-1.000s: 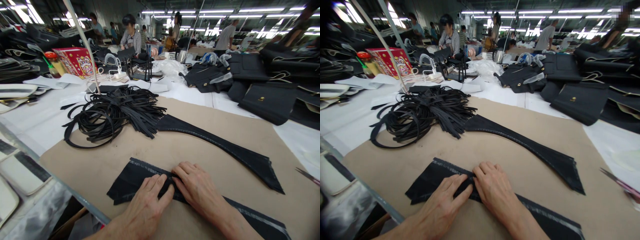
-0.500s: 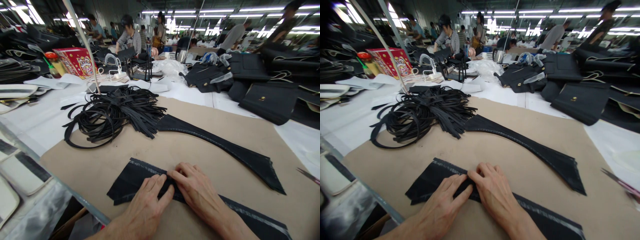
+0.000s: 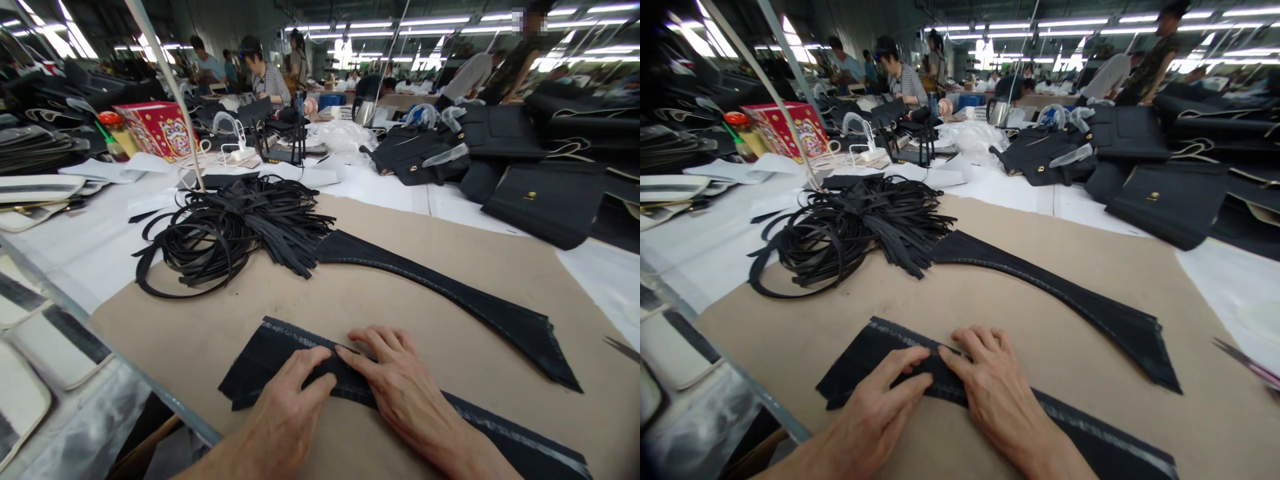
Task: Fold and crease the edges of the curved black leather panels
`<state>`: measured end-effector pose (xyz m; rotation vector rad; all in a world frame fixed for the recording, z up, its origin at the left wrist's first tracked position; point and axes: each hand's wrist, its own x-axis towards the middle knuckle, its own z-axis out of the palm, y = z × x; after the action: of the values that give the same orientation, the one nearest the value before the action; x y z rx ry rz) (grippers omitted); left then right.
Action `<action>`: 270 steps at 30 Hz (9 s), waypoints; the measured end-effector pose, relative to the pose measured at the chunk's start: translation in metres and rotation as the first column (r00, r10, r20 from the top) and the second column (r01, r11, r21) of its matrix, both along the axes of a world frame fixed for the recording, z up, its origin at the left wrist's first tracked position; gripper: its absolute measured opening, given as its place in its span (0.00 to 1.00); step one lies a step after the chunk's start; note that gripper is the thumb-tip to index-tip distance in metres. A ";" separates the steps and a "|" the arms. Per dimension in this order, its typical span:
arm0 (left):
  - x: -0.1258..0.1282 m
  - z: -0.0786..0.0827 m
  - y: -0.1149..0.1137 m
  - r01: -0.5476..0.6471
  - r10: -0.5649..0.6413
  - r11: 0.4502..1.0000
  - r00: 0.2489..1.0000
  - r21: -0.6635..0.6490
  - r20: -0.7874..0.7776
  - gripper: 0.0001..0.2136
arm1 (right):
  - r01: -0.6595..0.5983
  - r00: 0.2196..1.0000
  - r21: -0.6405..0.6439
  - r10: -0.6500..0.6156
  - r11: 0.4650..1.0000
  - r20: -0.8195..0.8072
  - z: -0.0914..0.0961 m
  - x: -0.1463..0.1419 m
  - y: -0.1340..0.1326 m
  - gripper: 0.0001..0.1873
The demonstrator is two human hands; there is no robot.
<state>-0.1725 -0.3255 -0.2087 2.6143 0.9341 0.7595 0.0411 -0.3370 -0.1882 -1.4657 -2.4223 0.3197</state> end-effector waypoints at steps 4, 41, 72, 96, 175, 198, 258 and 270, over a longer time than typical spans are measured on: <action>-0.002 0.003 0.010 -0.014 0.022 0.997 0.995 0.081 -0.100 0.15 | -0.013 1.000 0.026 0.013 1.000 -0.017 -0.002 0.001 0.001 0.25; -0.062 0.027 0.096 -0.153 0.107 0.950 0.979 -0.273 -0.175 0.07 | 0.275 0.961 -0.112 -0.271 0.955 0.050 0.001 -0.094 0.045 0.03; -0.069 0.028 0.087 0.066 -0.092 0.992 0.965 -0.112 -0.245 0.09 | 0.031 0.979 -0.044 -0.039 0.999 -0.199 -0.016 -0.085 0.042 0.09; -0.085 0.011 0.056 0.003 0.020 0.980 0.993 0.198 -0.113 0.17 | -0.137 0.982 0.213 0.105 0.967 0.155 -0.017 -0.084 0.018 0.12; 0.057 -0.003 -0.006 0.223 -0.144 0.958 0.917 0.179 -0.372 0.24 | -0.045 0.996 0.170 0.030 0.984 0.088 -0.016 0.102 -0.069 0.10; 0.099 0.004 -0.010 0.379 -0.304 0.919 0.859 0.112 -0.412 0.22 | 0.055 0.993 0.190 -0.074 0.980 0.095 -0.016 0.138 -0.093 0.13; 0.159 -0.014 -0.035 0.459 -0.312 0.838 0.847 0.296 -0.431 0.23 | 0.131 0.989 0.189 -0.143 0.973 0.047 -0.021 0.189 -0.140 0.18; 0.189 0.012 -0.048 0.445 -0.228 0.860 0.773 0.250 -0.592 0.30 | 0.191 0.979 0.187 -0.202 0.964 0.041 -0.025 0.196 -0.149 0.18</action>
<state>0.0163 -0.3730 -0.1967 3.3064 0.3987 0.0799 0.2373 -0.4861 -0.2136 -1.6349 -2.2565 0.0095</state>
